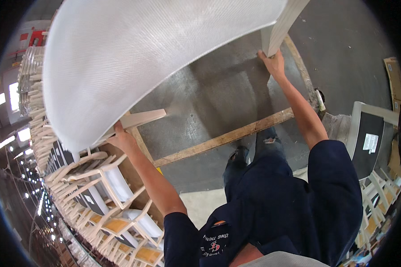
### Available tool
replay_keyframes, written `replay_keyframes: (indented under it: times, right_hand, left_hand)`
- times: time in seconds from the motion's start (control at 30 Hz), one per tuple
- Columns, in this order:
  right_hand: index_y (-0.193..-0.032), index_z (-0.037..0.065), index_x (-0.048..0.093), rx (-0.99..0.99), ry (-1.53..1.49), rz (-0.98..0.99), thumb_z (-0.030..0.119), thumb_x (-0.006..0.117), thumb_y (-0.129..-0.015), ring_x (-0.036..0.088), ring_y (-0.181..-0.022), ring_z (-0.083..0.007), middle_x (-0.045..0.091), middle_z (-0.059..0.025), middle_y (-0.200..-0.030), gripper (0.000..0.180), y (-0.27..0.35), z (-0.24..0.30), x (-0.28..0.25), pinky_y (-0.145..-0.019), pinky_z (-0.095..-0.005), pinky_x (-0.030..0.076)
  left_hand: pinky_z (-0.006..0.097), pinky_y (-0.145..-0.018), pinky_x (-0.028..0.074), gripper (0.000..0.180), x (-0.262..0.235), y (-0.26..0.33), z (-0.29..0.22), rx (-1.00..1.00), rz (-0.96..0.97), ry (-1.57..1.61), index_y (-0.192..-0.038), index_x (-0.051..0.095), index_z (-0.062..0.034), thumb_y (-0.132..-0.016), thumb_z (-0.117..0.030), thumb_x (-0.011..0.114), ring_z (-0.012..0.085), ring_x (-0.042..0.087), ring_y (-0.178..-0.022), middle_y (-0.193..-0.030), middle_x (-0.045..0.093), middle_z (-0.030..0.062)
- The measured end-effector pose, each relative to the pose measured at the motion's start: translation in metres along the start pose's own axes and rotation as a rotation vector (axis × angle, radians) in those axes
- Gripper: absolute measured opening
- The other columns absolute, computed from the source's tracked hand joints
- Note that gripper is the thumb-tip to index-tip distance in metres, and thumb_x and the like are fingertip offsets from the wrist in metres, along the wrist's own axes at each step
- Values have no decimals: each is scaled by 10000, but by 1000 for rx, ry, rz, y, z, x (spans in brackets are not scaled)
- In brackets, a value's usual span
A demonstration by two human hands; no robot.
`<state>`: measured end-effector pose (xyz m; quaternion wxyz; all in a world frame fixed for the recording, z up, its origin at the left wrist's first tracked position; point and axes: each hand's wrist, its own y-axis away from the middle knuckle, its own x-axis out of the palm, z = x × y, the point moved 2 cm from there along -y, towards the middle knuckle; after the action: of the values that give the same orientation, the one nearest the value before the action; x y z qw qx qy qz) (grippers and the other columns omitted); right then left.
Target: The person assembles white chairs by attaching legs to chair frames using a hammer. They repeatedly pick up chair frames, position legs, and tap them into place. The person moves between stacks of chairs and a workbench, handling multiple chair units in sequence.
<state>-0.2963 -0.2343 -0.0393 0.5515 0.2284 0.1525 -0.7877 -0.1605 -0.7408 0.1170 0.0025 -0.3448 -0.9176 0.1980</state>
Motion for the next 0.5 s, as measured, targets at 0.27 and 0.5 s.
replay_keyframes:
  times: [0.27,0.5]
  right_hand:
    - [-1352,11,372,-419,-246,-69,303,769,-747,565,-1151,-282,566,-219,-1228,781,57,186,-113,-955,-396,454]
    - [-1313,5,409,-393,-294,-100,255,762,-729,559,-1135,-350,562,-235,-1209,727,59,180,-129,-950,-421,449]
  left_hand:
    - [368,-933,465,478,-1,19,-93,-60,9,-30,-1245,492,102,-838,-43,697,270,585,-1069,-1217,585,186]
    - [379,-889,497,465,-2,38,-85,76,-73,-220,-1216,521,117,-834,-67,711,275,589,-1011,-1199,593,195]
